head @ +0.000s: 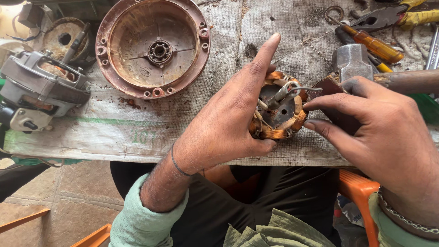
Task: The person uses a chisel to scrape and clean the copper windings on a motor armature. They rotate the armature to access different sections and continue scraping along the commutator and winding edges.
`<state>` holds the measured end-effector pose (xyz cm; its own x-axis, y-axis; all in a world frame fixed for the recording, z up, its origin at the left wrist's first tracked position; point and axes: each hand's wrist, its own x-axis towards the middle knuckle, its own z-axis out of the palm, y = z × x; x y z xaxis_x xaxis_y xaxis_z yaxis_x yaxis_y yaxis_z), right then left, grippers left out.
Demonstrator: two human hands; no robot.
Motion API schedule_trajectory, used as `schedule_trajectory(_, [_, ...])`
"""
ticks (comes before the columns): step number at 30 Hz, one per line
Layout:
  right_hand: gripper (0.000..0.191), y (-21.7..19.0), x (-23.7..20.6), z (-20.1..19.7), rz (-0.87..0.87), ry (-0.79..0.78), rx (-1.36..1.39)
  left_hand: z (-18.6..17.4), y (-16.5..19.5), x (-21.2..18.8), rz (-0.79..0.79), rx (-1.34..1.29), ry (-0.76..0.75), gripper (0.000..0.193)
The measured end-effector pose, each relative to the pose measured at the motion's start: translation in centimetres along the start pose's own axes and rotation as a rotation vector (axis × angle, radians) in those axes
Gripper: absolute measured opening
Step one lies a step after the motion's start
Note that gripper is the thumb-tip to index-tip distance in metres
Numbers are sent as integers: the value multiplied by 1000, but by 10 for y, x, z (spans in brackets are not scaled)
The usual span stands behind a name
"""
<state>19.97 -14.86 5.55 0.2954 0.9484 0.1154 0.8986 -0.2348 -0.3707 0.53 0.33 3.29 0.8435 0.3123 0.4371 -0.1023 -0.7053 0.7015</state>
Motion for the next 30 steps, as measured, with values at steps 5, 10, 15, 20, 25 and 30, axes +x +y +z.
schedule_trajectory(5, [36,-2,0,1,-62,90,102,-1,-2,1,-41,-2,-11,134])
schedule_trajectory(10, [30,-1,0,2,-233,103,150,-2,-3,0,-74,8,-38,134])
schedule_trajectory(15, [35,6,2,6,-333,25,86,-4,-3,0,-72,-17,-47,135])
schedule_trajectory(20, [35,9,3,10,-277,-26,51,-7,-1,1,-35,41,-16,140])
schedule_trajectory(25, [30,6,1,9,-285,44,140,-12,1,-1,-95,25,2,136])
schedule_trajectory(30, [28,2,4,8,-286,38,163,-15,3,-1,-25,33,25,135])
